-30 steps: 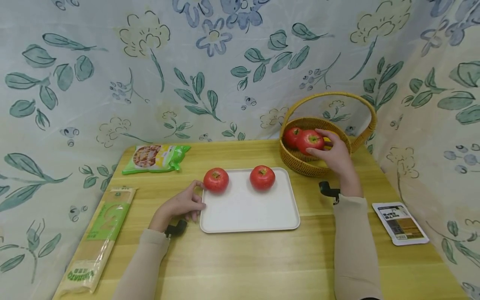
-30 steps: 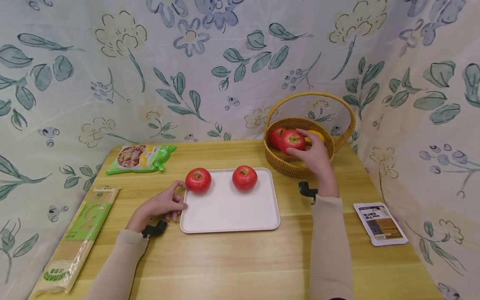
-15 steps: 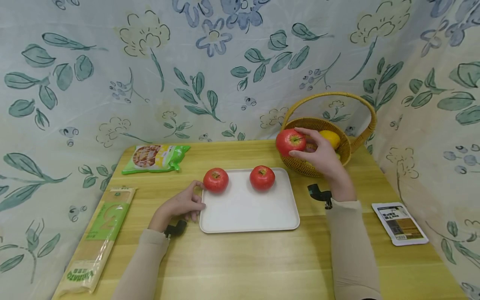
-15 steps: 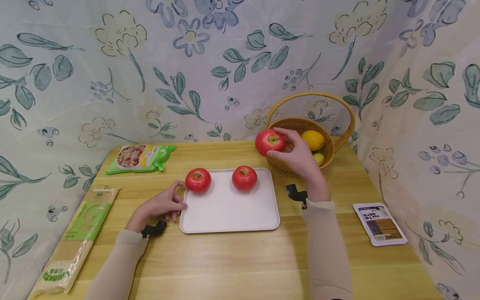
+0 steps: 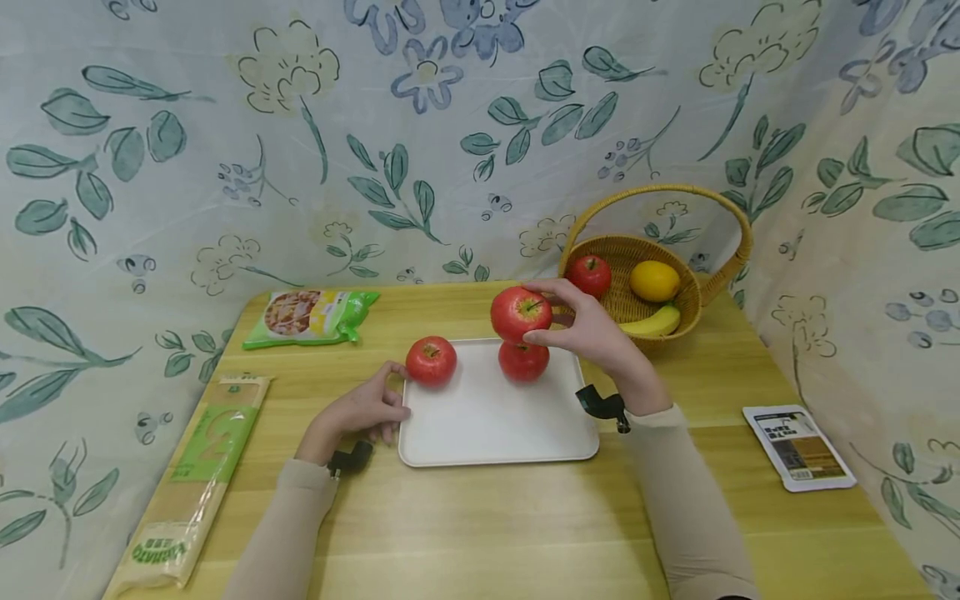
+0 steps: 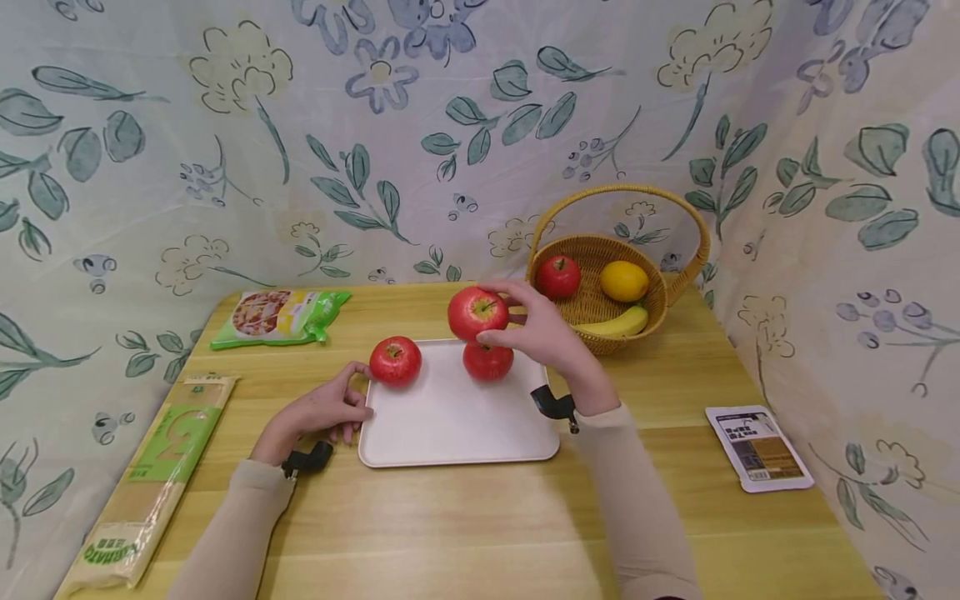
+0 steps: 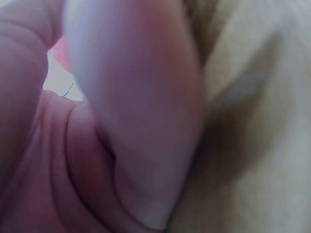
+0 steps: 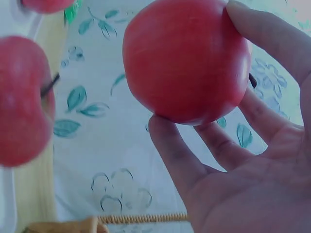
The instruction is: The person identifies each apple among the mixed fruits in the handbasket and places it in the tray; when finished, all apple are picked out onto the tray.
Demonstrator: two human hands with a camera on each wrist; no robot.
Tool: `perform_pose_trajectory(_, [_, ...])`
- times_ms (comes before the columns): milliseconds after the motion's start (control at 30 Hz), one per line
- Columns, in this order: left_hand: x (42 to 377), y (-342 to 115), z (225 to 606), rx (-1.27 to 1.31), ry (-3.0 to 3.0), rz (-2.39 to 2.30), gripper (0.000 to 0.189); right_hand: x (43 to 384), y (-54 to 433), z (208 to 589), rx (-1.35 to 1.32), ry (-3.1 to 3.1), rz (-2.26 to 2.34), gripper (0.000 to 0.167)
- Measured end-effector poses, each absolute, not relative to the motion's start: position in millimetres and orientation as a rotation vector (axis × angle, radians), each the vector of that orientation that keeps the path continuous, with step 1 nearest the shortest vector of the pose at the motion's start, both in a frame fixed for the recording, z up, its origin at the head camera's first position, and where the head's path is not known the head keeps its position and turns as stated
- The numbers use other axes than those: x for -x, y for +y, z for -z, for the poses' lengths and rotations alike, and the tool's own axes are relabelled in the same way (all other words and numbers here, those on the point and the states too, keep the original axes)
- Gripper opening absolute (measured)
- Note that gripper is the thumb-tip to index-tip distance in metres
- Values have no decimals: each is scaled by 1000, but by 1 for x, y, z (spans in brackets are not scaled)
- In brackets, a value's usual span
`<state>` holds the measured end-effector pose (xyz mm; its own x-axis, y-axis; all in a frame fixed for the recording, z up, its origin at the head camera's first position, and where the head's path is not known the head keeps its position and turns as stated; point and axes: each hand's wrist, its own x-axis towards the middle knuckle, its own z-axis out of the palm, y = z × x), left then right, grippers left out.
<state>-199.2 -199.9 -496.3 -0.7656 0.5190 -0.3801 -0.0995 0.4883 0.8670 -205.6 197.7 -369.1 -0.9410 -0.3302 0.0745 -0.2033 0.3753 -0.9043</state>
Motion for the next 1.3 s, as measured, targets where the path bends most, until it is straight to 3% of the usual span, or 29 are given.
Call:
perform_pose_trajectory(700, [199,-201,497,-330,2110,-1297,67,185,114,410,780,2247,1343,65])
perform_pose_trajectory(1300, [201,-203,497,-376,2093,-1283,66,177,89,441,814,2175,1150,59])
